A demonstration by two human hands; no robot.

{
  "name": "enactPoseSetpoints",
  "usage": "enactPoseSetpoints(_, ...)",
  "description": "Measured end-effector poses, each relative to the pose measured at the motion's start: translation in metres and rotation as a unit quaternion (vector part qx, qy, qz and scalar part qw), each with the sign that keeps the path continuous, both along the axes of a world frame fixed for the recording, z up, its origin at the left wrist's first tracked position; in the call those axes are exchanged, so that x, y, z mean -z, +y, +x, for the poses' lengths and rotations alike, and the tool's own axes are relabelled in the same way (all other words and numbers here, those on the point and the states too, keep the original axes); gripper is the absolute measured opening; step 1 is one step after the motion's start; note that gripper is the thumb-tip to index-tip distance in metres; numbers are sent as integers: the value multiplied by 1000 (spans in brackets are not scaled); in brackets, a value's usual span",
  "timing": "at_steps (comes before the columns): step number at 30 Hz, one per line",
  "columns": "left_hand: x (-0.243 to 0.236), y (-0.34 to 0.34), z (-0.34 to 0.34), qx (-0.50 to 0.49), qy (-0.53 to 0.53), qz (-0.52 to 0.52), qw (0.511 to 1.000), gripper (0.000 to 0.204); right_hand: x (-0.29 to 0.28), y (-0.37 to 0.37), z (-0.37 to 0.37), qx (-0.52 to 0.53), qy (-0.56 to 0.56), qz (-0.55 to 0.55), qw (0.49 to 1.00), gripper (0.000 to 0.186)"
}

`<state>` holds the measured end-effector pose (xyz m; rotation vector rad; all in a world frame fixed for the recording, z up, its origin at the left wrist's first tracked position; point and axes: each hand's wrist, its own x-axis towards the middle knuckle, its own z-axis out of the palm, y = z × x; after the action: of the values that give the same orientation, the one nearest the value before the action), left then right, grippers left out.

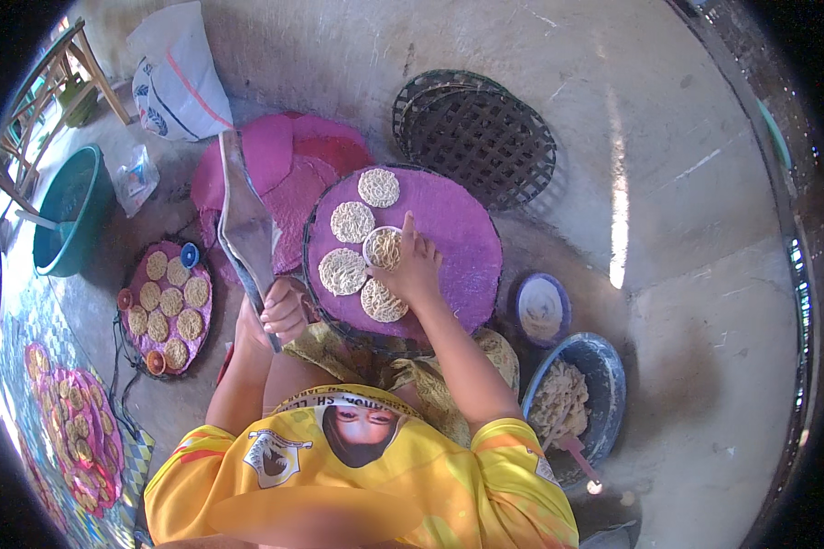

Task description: The person scoops dough from a metal bowl and fills a circular mold attached to a handheld press. They close the press to shape the dough, then release it onto a purple tray. The person repeats this process multiple times, arranging the shaped cookies on the tray.

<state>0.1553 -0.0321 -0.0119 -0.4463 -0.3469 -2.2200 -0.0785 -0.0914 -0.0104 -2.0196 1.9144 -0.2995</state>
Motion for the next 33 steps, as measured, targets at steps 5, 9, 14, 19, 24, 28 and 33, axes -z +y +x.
enactPoseSetpoints(5, -5, 6, -3, 21, -26, -4, 999, 34, -10, 3, 5, 17, 10, 6, 1000, 114)
enactPoseSetpoints(9, -9, 10, -7, 29, -49, 21, 998, 32, -18, 5, -2, 33, -35, -13, 999, 114)
enactPoseSetpoints(14, -13, 14, -13, 53, -66, 7, 996, 36, -30, 23, -41, 39, -79, -59, 994, 116)
enactPoseSetpoints(19, -12, 17, -27, 99, -66, -14, 993, 38, -21, 66, -68, 53, -14, -60, 997, 117)
enactPoseSetpoints(24, -13, 23, -49, 143, -79, -3, 987, 41, -8, 87, -68, 62, 45, -55, 996, 117)
enactPoseSetpoints(28, -17, 31, -65, 197, -93, 0, 976, 44, -5, 95, -67, 57, 13, -54, 997, 109)
enactPoseSetpoints(33, -12, 42, -84, 296, -133, 30, 945, 46, -16, 93, -83, 103, -184, -135, 968, 79)
